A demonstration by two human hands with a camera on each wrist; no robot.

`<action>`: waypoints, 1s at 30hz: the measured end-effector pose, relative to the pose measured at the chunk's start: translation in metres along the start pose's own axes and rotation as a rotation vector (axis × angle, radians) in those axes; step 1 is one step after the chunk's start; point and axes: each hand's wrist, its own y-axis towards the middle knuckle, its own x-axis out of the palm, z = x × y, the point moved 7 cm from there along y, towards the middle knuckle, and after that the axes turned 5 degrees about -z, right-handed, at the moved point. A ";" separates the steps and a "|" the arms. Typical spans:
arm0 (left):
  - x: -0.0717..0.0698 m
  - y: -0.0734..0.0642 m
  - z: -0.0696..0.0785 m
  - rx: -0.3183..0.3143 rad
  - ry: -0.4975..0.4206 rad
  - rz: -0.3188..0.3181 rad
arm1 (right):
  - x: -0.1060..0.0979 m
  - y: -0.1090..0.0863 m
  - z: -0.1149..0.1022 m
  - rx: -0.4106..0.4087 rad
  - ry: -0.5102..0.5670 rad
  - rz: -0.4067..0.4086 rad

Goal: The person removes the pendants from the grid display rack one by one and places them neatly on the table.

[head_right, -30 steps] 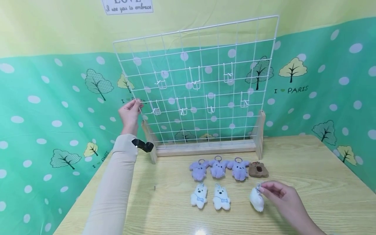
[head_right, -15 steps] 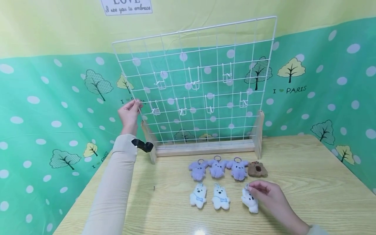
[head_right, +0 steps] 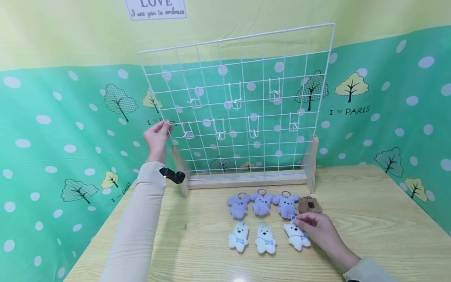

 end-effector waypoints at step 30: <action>0.002 0.019 -0.014 -0.013 0.071 -0.003 | -0.013 0.021 -0.004 0.036 0.015 -0.044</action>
